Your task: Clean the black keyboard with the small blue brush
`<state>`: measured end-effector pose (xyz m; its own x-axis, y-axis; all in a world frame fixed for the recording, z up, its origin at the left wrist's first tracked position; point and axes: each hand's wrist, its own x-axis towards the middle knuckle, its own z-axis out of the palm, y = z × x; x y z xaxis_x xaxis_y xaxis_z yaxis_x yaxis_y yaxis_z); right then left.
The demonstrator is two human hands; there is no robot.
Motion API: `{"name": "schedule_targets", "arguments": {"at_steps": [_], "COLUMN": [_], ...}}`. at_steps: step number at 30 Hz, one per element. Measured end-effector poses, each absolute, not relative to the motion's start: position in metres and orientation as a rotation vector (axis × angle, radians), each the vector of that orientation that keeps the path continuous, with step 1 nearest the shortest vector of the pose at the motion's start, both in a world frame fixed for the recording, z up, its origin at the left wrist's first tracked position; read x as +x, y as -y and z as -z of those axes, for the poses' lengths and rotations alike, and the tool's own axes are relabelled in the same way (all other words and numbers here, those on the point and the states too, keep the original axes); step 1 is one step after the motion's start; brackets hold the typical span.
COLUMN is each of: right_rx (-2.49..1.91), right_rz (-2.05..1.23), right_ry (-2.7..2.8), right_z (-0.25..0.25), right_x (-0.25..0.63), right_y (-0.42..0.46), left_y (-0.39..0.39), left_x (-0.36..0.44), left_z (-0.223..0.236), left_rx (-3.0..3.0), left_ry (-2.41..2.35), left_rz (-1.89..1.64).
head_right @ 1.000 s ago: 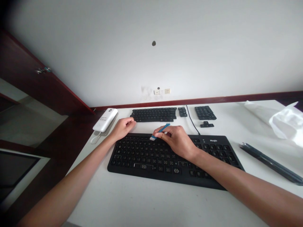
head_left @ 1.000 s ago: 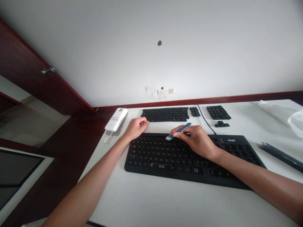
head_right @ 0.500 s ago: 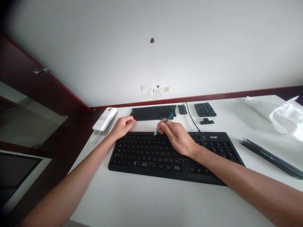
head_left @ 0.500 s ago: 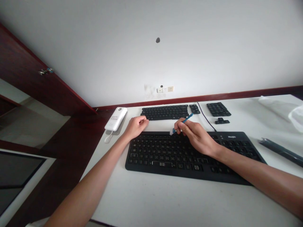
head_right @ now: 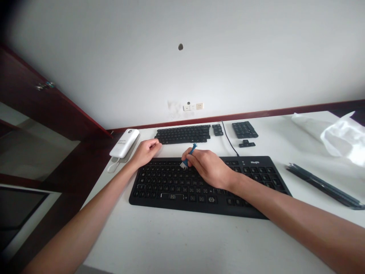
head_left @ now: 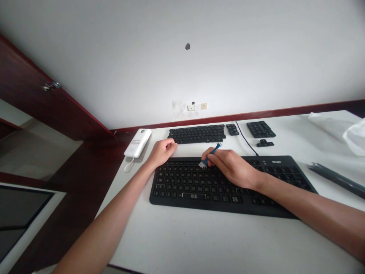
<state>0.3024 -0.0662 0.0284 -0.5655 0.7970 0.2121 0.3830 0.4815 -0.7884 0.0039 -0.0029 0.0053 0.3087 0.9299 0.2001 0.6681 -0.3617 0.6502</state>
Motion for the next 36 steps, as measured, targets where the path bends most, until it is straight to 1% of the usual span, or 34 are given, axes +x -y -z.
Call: {"name": "schedule_targets", "arguments": {"at_steps": [8, 12, 16, 21, 26, 28, 31, 36], "right_rx": [-0.873, -0.902, -0.919, -0.818, -0.872, -0.865, -0.865, -0.839], "right_rz": [-0.956, -0.96, -0.973, -1.05, -1.027, -1.055, -1.136, -1.151], "right_ry": [2.114, 2.044, 2.107, 2.132, 2.09, 2.122, 2.016, 2.033], "right_z": [-0.0298, -0.0297, -0.0306, -0.03, -0.029, -0.0292, -0.0289, -0.0259], "right_x": [0.3008, 0.3008, 0.3012, 0.3027, 0.3024, 0.302, 0.3017, 0.3015], "right_y": [0.0668, 0.0674, 0.0678, 0.0672, 0.0665, 0.066, 0.0649, 0.0642], "left_y": [0.0022, 0.0025, 0.0026, 0.0029, 0.0036, 0.0038, 0.0034, 0.0023], "left_x": [0.0037, 0.0038, 0.0038, 0.0038, 0.004, 0.0039, 0.0038, 0.0034], "left_z": [-0.0045, -0.0042, -0.0046, -0.0047, -0.0057, -0.0061, -0.0059, -0.0047], "left_rx": [2.132, 2.125, 2.128, 2.125, 2.126, 2.125, 2.124, 2.134], "left_ry": [-1.409, -1.411, -1.41, -1.424, -1.42, -1.419, -1.417, -1.423], "left_rz": [-0.783, -0.781, -0.781, -0.776, -0.769, -0.769, -0.774, -0.774]}}
